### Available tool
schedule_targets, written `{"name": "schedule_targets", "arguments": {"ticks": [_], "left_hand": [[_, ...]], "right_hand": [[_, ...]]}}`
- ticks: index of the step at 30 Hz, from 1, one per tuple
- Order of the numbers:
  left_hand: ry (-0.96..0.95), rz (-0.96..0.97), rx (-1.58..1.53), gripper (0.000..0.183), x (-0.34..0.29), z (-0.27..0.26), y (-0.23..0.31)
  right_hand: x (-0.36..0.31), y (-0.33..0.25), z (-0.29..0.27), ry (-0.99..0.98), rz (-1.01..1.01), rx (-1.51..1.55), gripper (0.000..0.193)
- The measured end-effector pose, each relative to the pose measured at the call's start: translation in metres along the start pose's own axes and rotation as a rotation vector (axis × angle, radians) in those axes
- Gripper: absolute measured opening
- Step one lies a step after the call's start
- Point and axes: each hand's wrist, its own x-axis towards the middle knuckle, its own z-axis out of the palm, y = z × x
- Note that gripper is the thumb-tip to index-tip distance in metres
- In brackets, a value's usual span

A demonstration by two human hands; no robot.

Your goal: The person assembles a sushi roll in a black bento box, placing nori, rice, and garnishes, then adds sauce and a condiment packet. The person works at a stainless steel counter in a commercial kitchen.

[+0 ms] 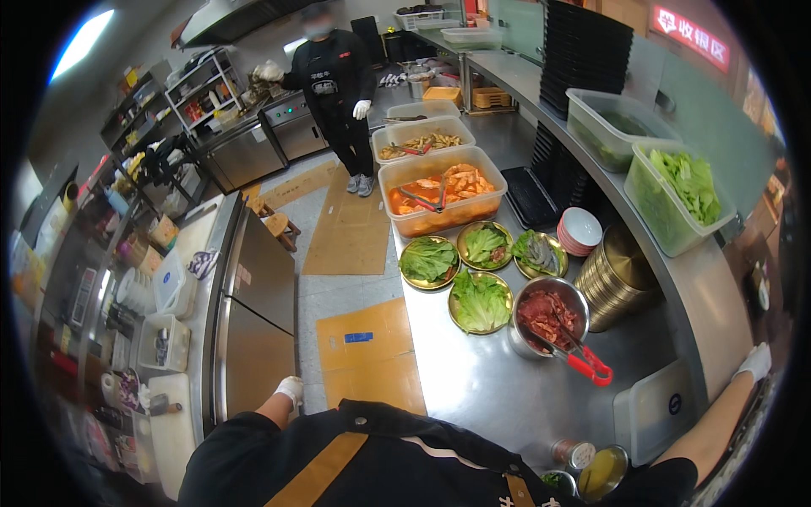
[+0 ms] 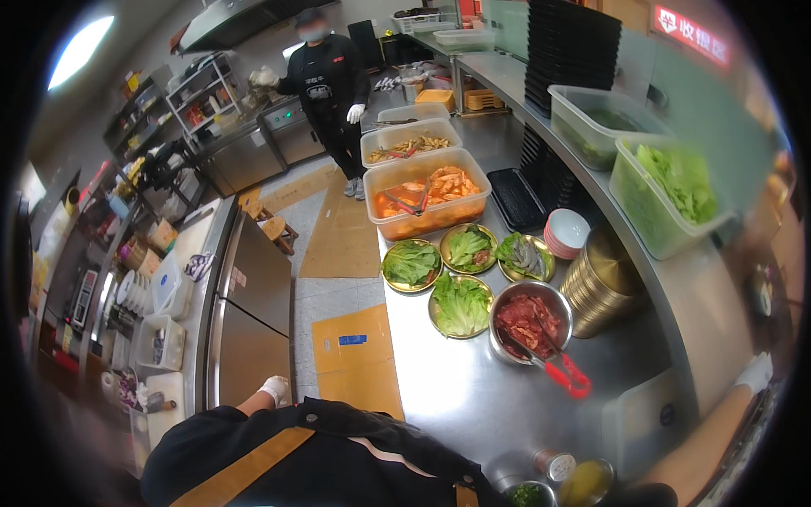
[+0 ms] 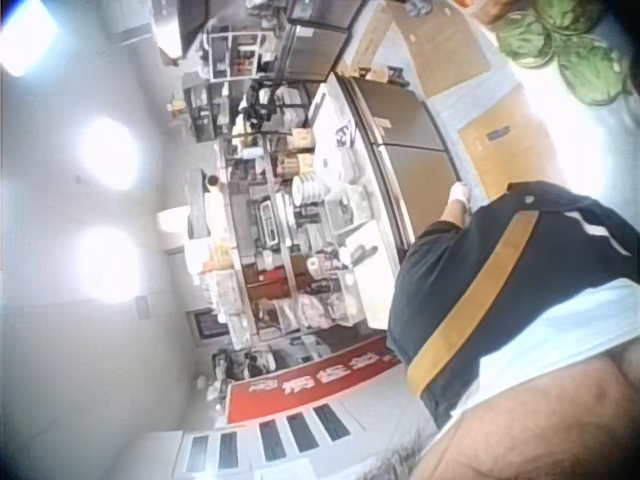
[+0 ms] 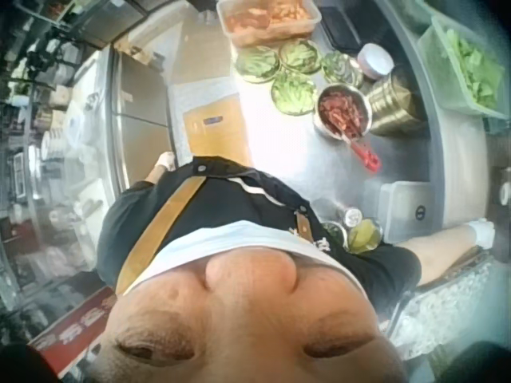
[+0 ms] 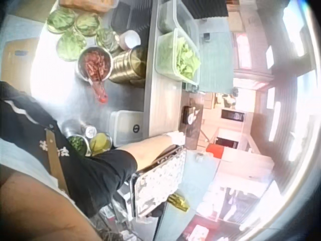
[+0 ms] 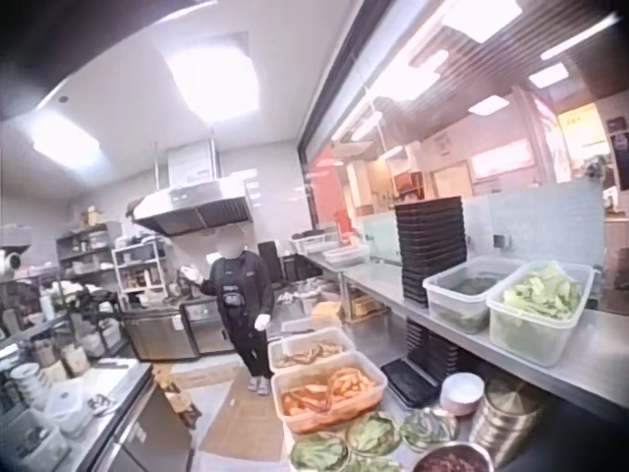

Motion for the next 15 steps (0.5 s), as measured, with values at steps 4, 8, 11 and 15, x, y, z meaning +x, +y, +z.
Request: {"name": "schedule_targets", "arguments": {"ticks": [4,8,11,15], "left_hand": [[0.213,-0.543,-1.053,0.035,0.001,-0.006,0.007],[0.305,-0.61,-1.034,0.057,-0.017,-0.004,-0.005],[0.367,-0.671,-0.927,0.069,-0.035,0.013,-0.034],[0.464,-0.712,-0.869,0.073,-0.05,0.032,-0.09]], "right_hand": [[-0.061,-0.08,-0.143,-0.183,0.252,0.082,0.031],[-0.114,-0.132,-0.281,-0.175,0.289,0.076,0.032],[-0.143,-0.164,-0.384,-0.007,0.238,0.756,0.04],[-0.221,-0.206,-0.51,-0.263,0.345,2.343,0.055]]}}
